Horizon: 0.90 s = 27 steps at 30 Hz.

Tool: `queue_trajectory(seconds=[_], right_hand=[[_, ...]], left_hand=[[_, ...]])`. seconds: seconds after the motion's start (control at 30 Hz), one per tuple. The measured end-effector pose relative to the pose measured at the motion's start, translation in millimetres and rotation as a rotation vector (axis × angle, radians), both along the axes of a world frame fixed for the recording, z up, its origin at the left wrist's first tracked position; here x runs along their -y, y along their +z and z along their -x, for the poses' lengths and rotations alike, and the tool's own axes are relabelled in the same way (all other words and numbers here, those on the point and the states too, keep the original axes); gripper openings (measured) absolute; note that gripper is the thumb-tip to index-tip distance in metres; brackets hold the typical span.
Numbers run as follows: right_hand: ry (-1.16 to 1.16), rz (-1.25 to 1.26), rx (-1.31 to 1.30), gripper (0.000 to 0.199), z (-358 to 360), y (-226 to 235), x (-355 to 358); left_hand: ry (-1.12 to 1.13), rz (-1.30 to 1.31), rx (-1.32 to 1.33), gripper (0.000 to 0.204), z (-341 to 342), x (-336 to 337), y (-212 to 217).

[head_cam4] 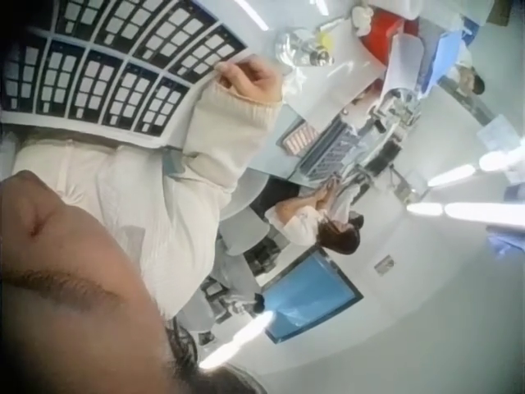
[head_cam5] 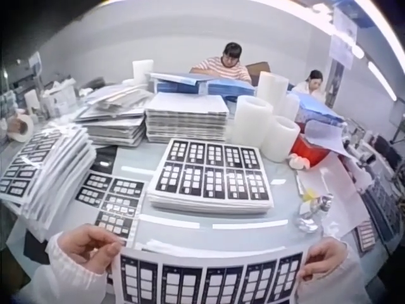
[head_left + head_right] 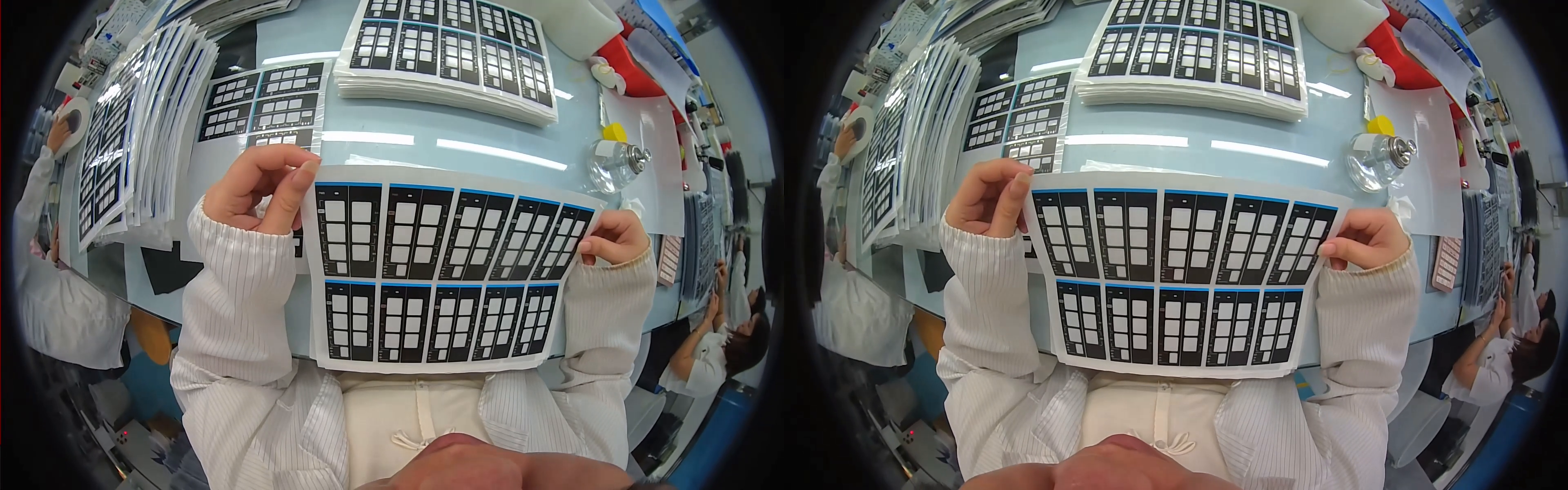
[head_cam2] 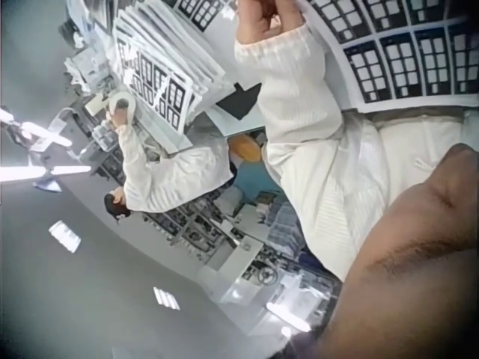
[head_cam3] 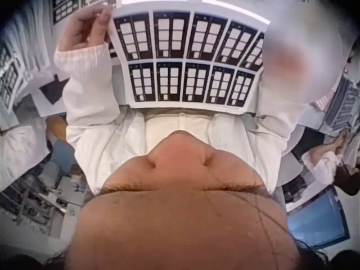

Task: Inspecting and sorting sheets of printed labels or stickers and recording progress on a log.

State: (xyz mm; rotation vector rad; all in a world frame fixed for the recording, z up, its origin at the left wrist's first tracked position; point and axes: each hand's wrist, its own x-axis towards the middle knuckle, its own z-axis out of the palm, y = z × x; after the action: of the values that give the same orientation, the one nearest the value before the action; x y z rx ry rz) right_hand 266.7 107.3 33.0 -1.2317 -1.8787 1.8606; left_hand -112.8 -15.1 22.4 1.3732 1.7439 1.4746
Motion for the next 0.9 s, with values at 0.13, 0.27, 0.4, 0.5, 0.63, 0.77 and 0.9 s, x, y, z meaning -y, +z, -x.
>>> queue_trajectory(seconds=[0.13, 0.27, 0.4, 0.5, 0.63, 0.77, 0.9], right_hand=[[0.042, -0.008, -0.027, 0.010, -0.3, -1.5, -3.3], [0.048, -0.002, -0.019, 0.010, -2.0, -4.7, -4.6], [0.046, 0.005, -0.014, 0.010, -4.4, -7.0, -3.6], [0.033, 0.008, 0.000, 0.010, -2.7, -7.1, -3.1], [0.042, 0.008, -0.016, 0.010, -0.3, -5.9, -3.0], [0.034, 0.026, -0.018, 0.010, 0.0, -4.5, -3.0], [0.059, -0.004, 0.006, 0.010, 0.7, 0.0, -4.3]], left_hand=[[0.003, 0.001, -0.029, 0.009, 2.1, 1.4, 1.7], [0.001, -0.007, -0.008, 0.009, 2.7, 0.5, -1.3], [-0.008, -0.009, -0.026, 0.010, 2.0, 1.9, -2.8], [-0.014, -0.016, -0.057, 0.011, 3.0, 2.7, -4.0], [-0.008, -0.002, -0.036, 0.012, 2.5, 3.5, -2.4], [0.004, 0.019, -0.052, 0.012, 1.6, 4.2, -0.6], [0.009, 0.025, -0.013, 0.012, 0.2, 3.5, 5.6]])
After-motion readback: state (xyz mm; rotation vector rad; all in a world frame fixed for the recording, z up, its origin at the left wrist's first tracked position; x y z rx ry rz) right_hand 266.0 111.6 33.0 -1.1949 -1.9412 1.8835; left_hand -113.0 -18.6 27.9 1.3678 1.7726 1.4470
